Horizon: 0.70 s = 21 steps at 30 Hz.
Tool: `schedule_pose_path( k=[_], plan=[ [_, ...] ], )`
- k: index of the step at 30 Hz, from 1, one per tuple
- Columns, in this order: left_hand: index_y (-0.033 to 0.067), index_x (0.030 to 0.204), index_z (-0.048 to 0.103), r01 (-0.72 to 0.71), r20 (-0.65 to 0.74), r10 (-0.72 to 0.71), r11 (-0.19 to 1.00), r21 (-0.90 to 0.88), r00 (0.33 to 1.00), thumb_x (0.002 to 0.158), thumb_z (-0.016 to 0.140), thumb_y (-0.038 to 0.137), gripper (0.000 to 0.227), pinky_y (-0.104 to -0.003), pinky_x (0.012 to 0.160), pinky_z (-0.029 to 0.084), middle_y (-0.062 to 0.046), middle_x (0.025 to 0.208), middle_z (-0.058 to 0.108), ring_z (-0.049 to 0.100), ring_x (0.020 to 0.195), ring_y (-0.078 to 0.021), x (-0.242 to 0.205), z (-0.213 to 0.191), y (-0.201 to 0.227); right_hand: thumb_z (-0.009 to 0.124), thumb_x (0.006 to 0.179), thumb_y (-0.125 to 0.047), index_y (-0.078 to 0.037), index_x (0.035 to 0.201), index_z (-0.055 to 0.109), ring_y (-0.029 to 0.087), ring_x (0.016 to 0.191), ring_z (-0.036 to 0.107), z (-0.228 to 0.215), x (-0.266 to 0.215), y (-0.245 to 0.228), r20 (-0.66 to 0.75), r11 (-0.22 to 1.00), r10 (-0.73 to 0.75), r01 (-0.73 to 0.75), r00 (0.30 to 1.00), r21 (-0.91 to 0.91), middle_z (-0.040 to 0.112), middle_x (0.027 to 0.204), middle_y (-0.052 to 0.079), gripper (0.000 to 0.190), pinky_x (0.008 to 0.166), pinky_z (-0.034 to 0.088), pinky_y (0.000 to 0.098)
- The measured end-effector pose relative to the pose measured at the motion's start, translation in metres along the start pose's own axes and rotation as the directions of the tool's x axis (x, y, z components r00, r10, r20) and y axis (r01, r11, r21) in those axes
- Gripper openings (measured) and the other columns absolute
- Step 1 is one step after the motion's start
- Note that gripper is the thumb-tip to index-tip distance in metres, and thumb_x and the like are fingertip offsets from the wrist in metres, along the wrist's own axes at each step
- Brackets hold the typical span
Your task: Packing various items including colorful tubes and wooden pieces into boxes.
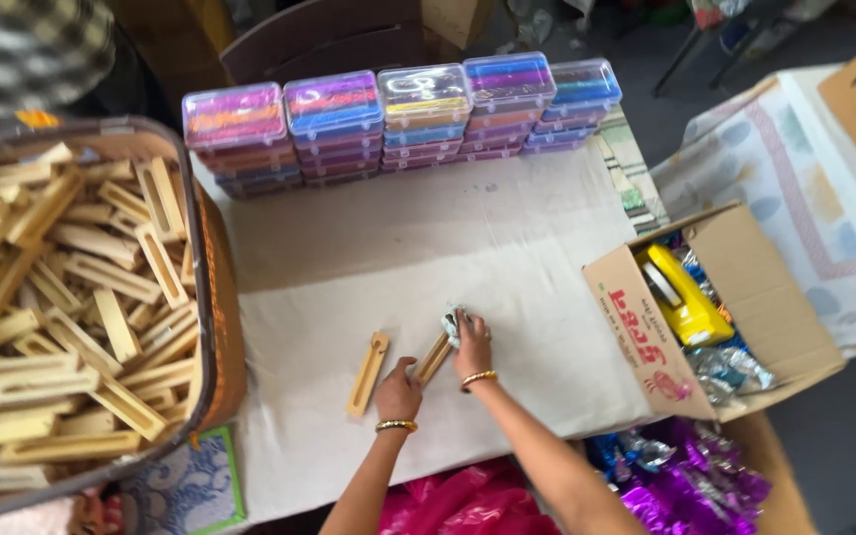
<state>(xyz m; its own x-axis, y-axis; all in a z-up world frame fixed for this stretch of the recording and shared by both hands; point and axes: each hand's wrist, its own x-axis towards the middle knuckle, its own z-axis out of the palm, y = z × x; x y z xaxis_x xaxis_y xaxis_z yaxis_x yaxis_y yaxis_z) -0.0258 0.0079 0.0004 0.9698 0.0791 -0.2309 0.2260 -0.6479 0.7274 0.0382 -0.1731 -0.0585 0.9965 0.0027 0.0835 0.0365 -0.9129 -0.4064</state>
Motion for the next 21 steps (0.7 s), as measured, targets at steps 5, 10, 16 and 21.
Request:
schedule_pose_path(
  k=[5,10,16,21],
  plan=[
    [0.0142,0.116,0.052,0.124,0.045,-0.124,0.992,-0.011,0.991,0.086,0.074,0.021,0.037,-0.051,0.066,0.053,-0.015,0.076,0.072,0.07,0.074,-0.0372,-0.007,0.026,-0.004,0.076,0.081,-0.003,-0.008,0.133,0.06,0.036,0.117,0.059,0.035,-0.013,0.022,-0.069,0.88,0.269,-0.216,0.961,0.423,0.051,0.132,0.015,0.054,0.098,0.052,0.0396],
    [0.0104,0.119,0.047,0.146,0.17,-0.129,0.985,-0.092,0.977,0.088,0.068,0.02,0.039,-0.053,0.07,0.055,-0.021,0.082,0.072,0.07,0.08,-0.0423,0.009,0.061,0.014,0.073,0.084,-0.004,-0.009,0.123,0.069,0.034,0.115,0.063,-0.015,-0.019,-0.004,0.135,0.934,0.001,-0.049,0.991,0.353,0.06,0.129,0.012,0.04,0.095,0.054,0.0402],
    [0.0119,0.108,0.065,-0.022,-0.01,0.021,0.989,-0.144,1.0,0.085,0.066,0.016,0.023,-0.052,0.081,0.055,-0.019,0.097,0.072,0.069,0.092,-0.0414,0.043,0.041,0.007,0.071,0.079,-0.001,-0.011,0.128,0.069,0.036,0.11,0.059,-0.068,-0.054,-0.042,0.009,0.961,-0.236,0.232,0.972,0.154,0.066,0.125,0.009,0.05,0.097,0.047,0.0449],
    [0.0121,0.118,0.068,-0.303,-0.169,0.311,0.95,0.069,0.935,0.075,0.062,0.001,0.045,-0.048,0.09,0.053,-0.013,0.129,0.063,0.058,0.116,-0.0374,0.076,0.0,0.011,0.063,0.071,0.009,-0.014,0.131,0.07,0.037,0.112,0.056,-0.059,-0.079,-0.054,0.049,0.936,-0.353,0.353,0.934,0.012,0.06,0.133,0.011,0.065,0.102,0.047,0.044]
  ],
)
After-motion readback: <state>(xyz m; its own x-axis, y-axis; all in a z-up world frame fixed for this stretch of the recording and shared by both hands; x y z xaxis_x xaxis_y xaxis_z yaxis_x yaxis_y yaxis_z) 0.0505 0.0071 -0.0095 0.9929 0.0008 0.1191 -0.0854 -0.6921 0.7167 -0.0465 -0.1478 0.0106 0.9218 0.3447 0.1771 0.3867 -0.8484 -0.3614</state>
